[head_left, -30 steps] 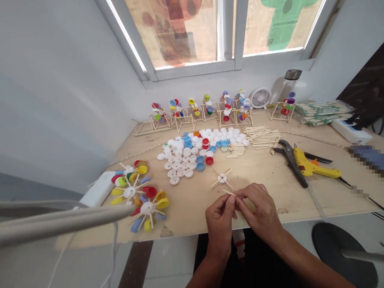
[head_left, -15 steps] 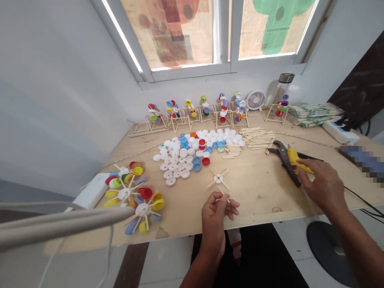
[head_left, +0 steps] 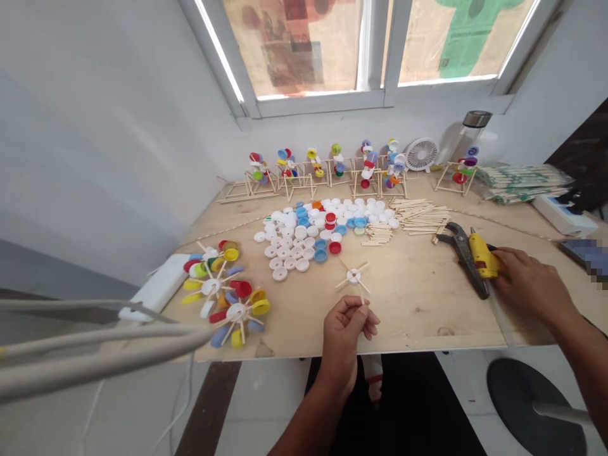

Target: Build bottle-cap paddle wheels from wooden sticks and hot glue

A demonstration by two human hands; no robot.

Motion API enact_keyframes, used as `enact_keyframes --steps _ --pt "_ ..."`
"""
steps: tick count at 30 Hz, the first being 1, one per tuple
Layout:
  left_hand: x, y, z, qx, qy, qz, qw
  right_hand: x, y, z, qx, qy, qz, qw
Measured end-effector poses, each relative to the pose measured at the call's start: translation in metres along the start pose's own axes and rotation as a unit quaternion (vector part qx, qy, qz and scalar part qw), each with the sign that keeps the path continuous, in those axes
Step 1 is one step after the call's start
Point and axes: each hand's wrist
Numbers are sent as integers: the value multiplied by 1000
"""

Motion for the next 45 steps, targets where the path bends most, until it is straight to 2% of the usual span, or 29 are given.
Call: enact_keyframes --steps 5,8,10,12,15,17,19,21,24,27,30,34,45 --pt "2 -1 -1 -17 -13 -9 1000 9 -7 -9 45 -21 14 999" --pt "2 0 -3 -25 -16 -12 999 5 -14 -7 92 22 -15 995" --pt "2 0 -3 -28 -17 -13 999 -2 -17 0 166 65 -53 983" --pt "3 0 -3 -28 -17 -13 999 -11 -21 13 268 84 -73 957" --pt "3 0 -3 -24 -13 -14 1000 -27 -31 49 405 89 -68 907" --pt "2 0 -3 -21 -11 -14 1000 -36 -41 77 494 82 -96 860" --pt "2 0 -3 -19 -10 -13 1000 -43 -52 102 548 11 -49 835" --pt "2 0 -2 -20 -8 -13 1000 -49 -62 120 561 -51 5 826" --pt "2 -1 -1 -24 -5 -15 1000 -54 -72 134 555 -135 63 818" --pt "2 -2 0 -22 -7 -14 1000 -57 -79 140 540 -175 92 818" --pt "2 -2 0 -21 -6 -12 1000 -59 -83 146 524 -160 96 831" --pt "0 -3 0 -15 -4 -12 1000 -61 -83 152 512 -147 70 844" --pt "-1 -3 1 -14 9 3 1000 -64 -74 155 466 -178 40 866"
Point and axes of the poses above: each hand's wrist, its own x-axis towards the middle knuckle, its own y-axis out of the palm, z = x × y, and after that the axes turned 2 degrees about x, right-handed
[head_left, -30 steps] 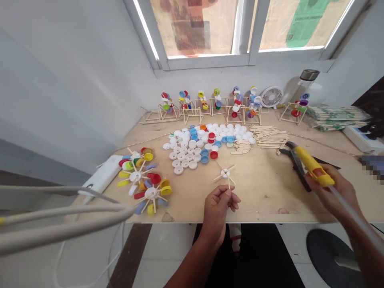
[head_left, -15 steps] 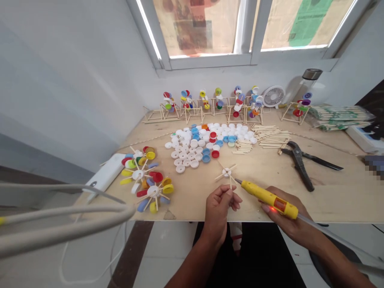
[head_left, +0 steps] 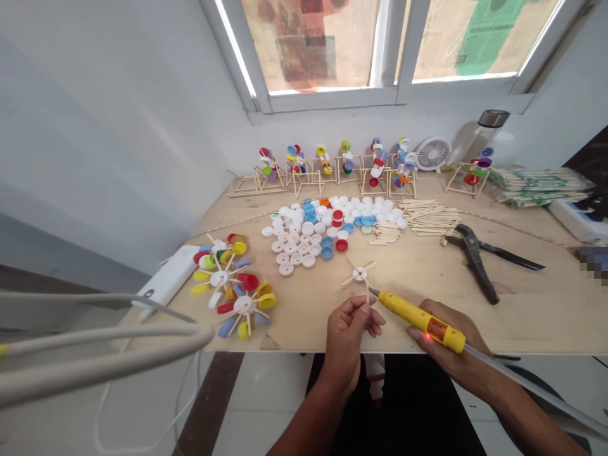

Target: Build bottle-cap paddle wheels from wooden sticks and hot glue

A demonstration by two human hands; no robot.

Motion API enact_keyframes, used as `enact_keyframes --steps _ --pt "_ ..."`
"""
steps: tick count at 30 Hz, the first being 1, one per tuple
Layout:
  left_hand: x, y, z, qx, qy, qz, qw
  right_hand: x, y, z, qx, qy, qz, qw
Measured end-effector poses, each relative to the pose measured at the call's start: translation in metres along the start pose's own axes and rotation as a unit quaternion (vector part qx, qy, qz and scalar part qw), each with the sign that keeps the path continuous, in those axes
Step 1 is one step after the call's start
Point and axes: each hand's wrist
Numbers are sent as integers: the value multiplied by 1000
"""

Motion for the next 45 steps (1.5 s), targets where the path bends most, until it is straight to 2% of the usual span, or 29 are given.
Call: enact_keyframes --steps 9,15,21,38,45 --pt "0 -1 1 9 -12 -2 1000 4 1 -1 -14 -6 -21 1000" --pt "0 -1 1 3 -6 0 1000 2 0 -1 -19 -14 -3 1000" --pt "-1 -1 0 9 -6 0 1000 2 0 -4 -29 -16 -19 999" --pt "0 -2 2 15 -5 2 1000 3 -2 -2 -35 -17 -3 999" --pt "0 -2 2 19 -5 1 1000 6 -3 -2 -50 -26 -18 998"
Point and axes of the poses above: each hand's wrist, its own x-axis towards the middle knuckle, its own y-axis out of the palm, z = x × y, and after that the axes turned 2 degrees about x, right-handed
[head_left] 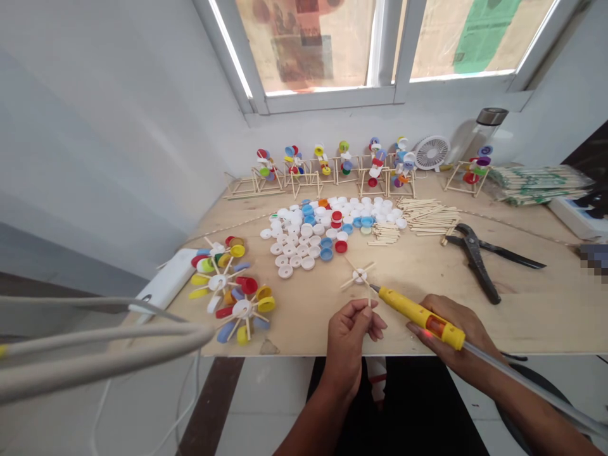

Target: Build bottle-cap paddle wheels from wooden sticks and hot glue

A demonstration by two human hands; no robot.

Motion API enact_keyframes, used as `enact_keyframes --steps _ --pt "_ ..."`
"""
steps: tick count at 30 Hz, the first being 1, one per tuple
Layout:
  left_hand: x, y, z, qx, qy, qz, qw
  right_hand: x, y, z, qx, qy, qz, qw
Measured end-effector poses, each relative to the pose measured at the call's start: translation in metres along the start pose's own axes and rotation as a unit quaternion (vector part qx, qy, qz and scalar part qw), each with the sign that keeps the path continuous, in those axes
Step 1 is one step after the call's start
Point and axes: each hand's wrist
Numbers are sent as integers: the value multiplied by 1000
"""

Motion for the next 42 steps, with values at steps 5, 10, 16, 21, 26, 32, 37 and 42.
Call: enact_keyframes --steps 5,10,16,21,26,32,37,42 --pt "0 1 -1 -2 5 4 1000 0 0 0 -1 -6 3 1000" --pt "0 0 0 -1 4 3 1000 0 0 0 -6 -5 -5 1000" --pt "-1 0 0 -6 8 2 1000 -1 -3 0 12 4 2 1000" --pt "-1 1 -2 -6 -1 -1 1000 -1 -13 9 60 21 31 998" --pt "-1 1 -2 -13 -1 2 1000 1 -19 12 52 32 11 998" --pt "-1 1 -2 -14 3 4 1000 -2 -10 7 84 2 35 996" --pt "-2 1 -3 -12 -4 1 1000 -5 -28 8 53 36 -8 998" --pt "-2 0 -3 -10 -5 -2 1000 -5 -51 -22 -97 4 -161 982"
Point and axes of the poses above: each hand's wrist, its own x-axis towards the middle knuckle, its own y-axis out of the palm, z = x × y, and after that the axes turned 2 degrees about x, right-handed
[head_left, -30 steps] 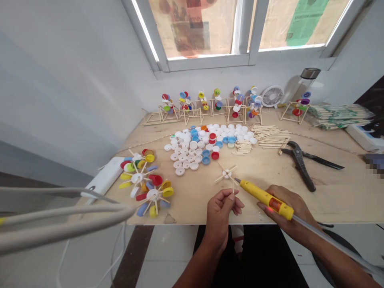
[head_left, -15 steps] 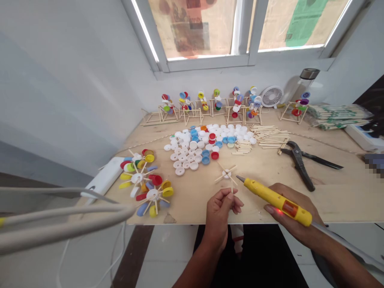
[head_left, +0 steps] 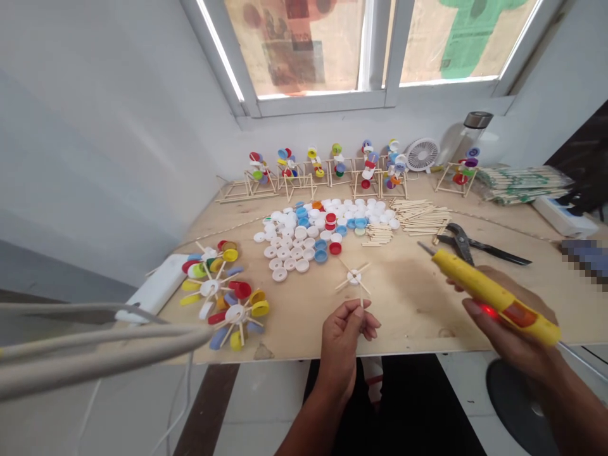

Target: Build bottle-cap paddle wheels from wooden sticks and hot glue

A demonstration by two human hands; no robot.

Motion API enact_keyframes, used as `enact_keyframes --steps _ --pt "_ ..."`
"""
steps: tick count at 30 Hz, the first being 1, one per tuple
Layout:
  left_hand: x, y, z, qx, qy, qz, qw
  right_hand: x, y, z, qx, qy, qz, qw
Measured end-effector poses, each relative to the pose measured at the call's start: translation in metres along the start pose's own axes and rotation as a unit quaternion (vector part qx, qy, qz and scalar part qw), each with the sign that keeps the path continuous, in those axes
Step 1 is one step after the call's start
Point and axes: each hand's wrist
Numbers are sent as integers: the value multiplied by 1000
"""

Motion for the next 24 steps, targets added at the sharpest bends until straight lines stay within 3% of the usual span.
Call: enact_keyframes --steps 5,11,18,24 --pt "1 -1 2 2 4 6 1000 4 1 -59 -128 -81 -55 987" --pt "0 -1 2 1 11 12 1000 1 -10 -118 -214 -43 19 976" --pt "1 -1 1 3 -2 7 1000 2 -12 -151 -289 -46 82 953" --pt "1 0 -2 1 -6 5 1000 11 -10 -156 -292 -47 114 948"
Point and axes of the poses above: each hand's wrist, its own x-axis towards the middle knuckle, its own y-axis out of the palm, z = x × y, and after that the axes turned 2 degrees about x, right-handed
